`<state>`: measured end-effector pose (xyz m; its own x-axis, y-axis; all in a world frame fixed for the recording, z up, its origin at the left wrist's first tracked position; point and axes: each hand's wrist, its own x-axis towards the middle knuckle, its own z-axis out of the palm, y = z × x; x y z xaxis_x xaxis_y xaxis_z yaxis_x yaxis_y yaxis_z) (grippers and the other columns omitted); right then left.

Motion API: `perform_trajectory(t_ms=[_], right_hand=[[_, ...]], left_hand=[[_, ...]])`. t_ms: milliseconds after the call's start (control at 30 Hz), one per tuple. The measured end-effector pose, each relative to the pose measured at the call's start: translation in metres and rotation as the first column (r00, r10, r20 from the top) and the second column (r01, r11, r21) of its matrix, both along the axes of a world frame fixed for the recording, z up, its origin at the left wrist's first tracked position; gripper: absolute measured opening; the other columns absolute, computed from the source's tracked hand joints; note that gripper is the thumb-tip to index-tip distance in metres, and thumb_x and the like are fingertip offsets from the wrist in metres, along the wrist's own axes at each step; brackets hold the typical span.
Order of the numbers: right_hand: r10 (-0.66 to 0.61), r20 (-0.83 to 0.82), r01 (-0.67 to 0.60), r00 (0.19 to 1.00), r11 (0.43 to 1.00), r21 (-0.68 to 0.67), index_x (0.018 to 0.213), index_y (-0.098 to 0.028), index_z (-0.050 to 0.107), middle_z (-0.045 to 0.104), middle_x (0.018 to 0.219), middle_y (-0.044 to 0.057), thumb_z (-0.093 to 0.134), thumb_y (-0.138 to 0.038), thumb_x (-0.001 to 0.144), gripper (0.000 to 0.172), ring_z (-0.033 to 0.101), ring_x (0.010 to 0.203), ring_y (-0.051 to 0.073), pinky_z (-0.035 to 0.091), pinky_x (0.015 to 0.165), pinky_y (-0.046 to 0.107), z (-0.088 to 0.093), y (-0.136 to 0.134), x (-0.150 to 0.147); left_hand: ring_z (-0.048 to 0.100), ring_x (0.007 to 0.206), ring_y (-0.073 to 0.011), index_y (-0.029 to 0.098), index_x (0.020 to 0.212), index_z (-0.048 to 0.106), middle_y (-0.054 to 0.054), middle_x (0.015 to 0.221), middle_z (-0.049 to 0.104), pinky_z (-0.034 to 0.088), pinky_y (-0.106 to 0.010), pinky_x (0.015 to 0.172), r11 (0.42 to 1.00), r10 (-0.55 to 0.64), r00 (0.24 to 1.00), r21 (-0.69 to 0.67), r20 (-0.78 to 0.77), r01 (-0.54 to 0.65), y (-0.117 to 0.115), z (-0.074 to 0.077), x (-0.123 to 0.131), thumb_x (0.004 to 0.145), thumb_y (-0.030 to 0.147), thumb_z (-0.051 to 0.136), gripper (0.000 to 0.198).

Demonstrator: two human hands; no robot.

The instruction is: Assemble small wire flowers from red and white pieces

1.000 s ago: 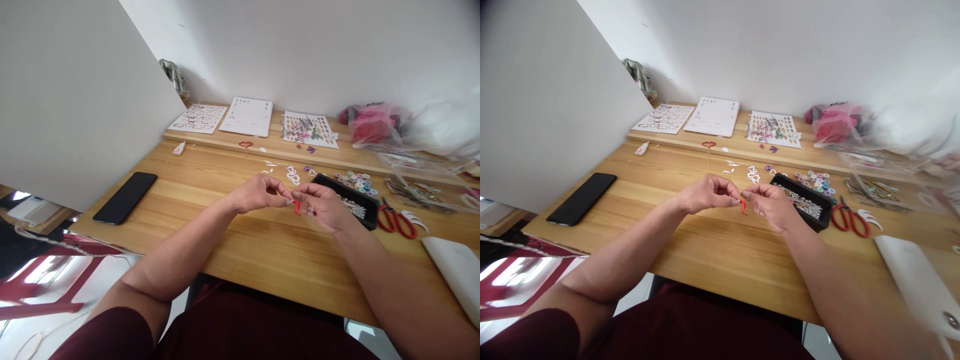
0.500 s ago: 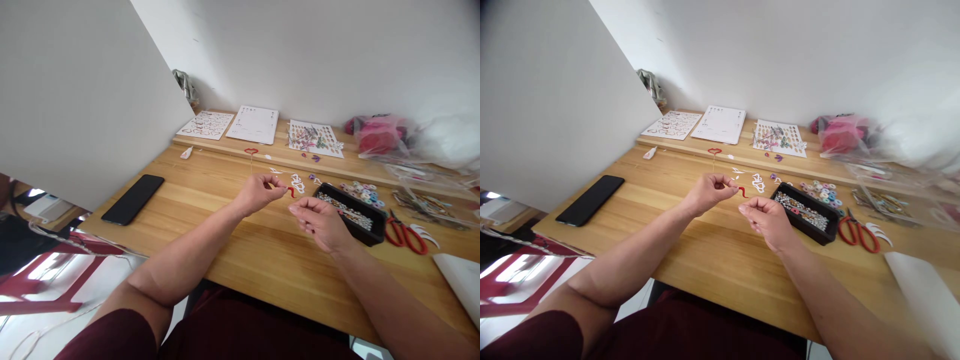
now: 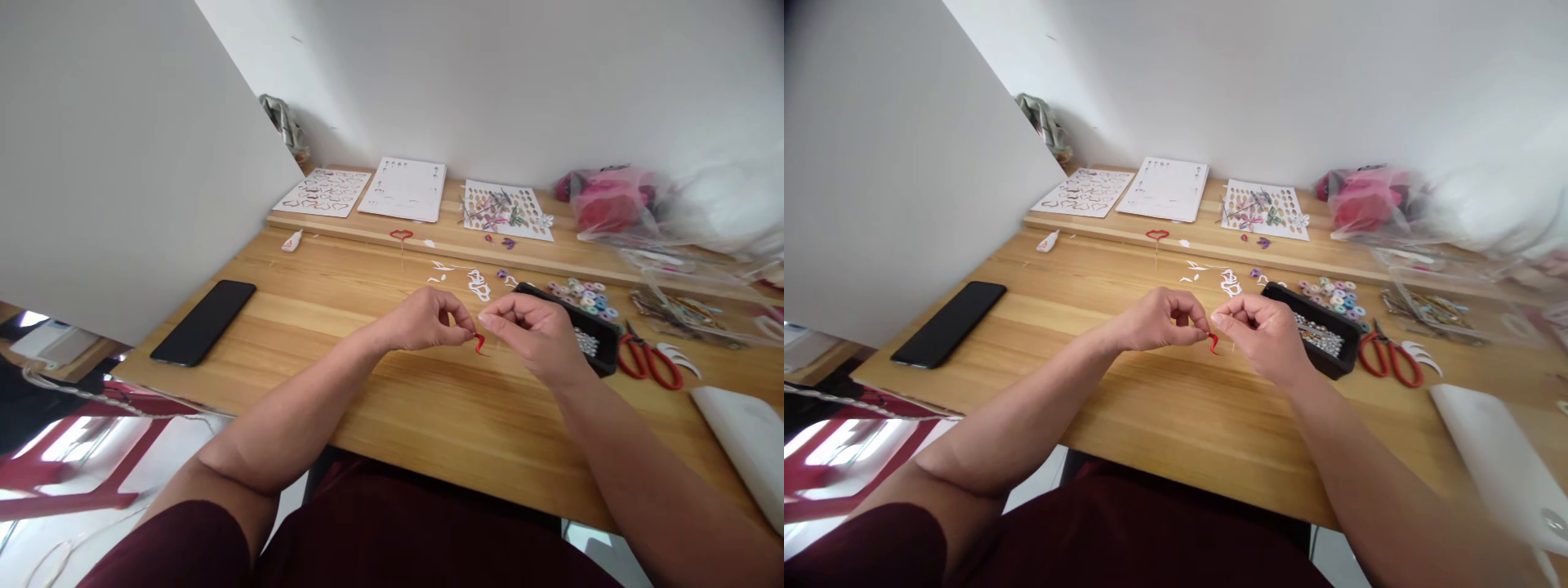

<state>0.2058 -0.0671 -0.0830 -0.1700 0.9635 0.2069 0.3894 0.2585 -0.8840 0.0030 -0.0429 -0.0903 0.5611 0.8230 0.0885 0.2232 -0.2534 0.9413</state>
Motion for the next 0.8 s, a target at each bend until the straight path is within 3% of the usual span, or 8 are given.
perform_trajectory(t_ms=[133, 233, 400, 533, 700, 800], right_hand=[[0.013, -0.134, -0.030, 0.991, 0.991, -0.133, 0.072, -0.020, 0.071, 0.057, 0.059, -0.001, 0.076, -0.035, 0.076, 0.017, 0.039, 0.051, 0.009, 0.027, 0.050, 0.026, -0.007, 0.008, 0.003], [-0.011, -0.304, -0.081, 0.953, 0.954, -0.289, 0.071, -0.019, 0.070, 0.055, 0.056, -0.002, 0.080, -0.036, 0.070, 0.020, 0.038, 0.048, 0.007, 0.025, 0.047, 0.024, -0.010, 0.011, 0.000], [-0.119, -0.552, -0.254, 0.825, 0.795, -0.551, 0.068, -0.018, 0.065, 0.039, 0.044, -0.009, 0.084, -0.028, 0.061, 0.023, 0.025, 0.039, 0.003, 0.018, 0.042, 0.020, -0.010, 0.010, -0.004], [-0.138, -0.631, -0.370, 0.763, 0.708, -0.602, 0.064, -0.017, 0.059, 0.041, 0.046, -0.009, 0.078, -0.015, 0.055, 0.021, 0.019, 0.039, 0.002, 0.017, 0.039, 0.019, -0.012, 0.010, -0.004], [-0.157, -0.649, -0.370, 0.745, 0.713, -0.596, 0.068, -0.017, 0.059, 0.041, 0.047, -0.009, 0.078, -0.019, 0.062, 0.020, 0.020, 0.039, 0.002, 0.018, 0.038, 0.017, -0.014, 0.008, -0.007], [-0.189, -0.641, -0.338, 0.744, 0.722, -0.604, 0.071, -0.018, 0.058, 0.043, 0.049, -0.008, 0.080, -0.022, 0.065, 0.023, 0.024, 0.039, 0.003, 0.021, 0.038, 0.018, -0.016, 0.004, -0.013]], left_hand=[[0.039, 0.054, -0.0061, 0.013, 0.083, 0.071, 0.001, 0.065, 0.059, 0.028, -0.023, 0.052, 0.992, -0.050, 0.995, -0.112, 0.090, 0.060, -0.001, 0.003, -0.001, 0.072, 0.033, 0.073, 0.023], [0.044, 0.058, -0.0068, 0.012, 0.081, 0.068, -0.001, 0.070, 0.062, 0.033, -0.023, 0.055, 0.984, -0.043, 0.983, -0.161, 0.181, 0.073, 0.000, 0.004, -0.001, 0.071, 0.034, 0.076, 0.026], [0.051, 0.063, -0.0078, 0.011, 0.080, 0.068, -0.002, 0.073, 0.064, 0.038, -0.024, 0.062, 0.978, 0.016, 0.961, -0.203, 0.278, 0.043, 0.002, 0.000, 0.001, 0.068, 0.031, 0.079, 0.025], [0.050, 0.064, -0.0074, 0.011, 0.079, 0.070, -0.001, 0.072, 0.064, 0.038, -0.024, 0.062, 0.976, 0.050, 0.949, -0.215, 0.310, 0.019, 0.003, -0.001, 0.003, 0.067, 0.030, 0.080, 0.025], [0.047, 0.063, -0.0071, 0.012, 0.077, 0.068, -0.001, 0.072, 0.062, 0.034, -0.023, 0.059, 0.977, 0.103, 0.935, -0.209, 0.339, -0.032, 0.004, -0.001, 0.004, 0.070, 0.033, 0.078, 0.024], [0.046, 0.061, -0.0070, 0.013, 0.078, 0.068, 0.000, 0.071, 0.060, 0.032, -0.023, 0.057, 0.968, 0.190, 0.928, -0.218, 0.322, -0.122, 0.005, -0.002, 0.004, 0.072, 0.036, 0.076, 0.025]])
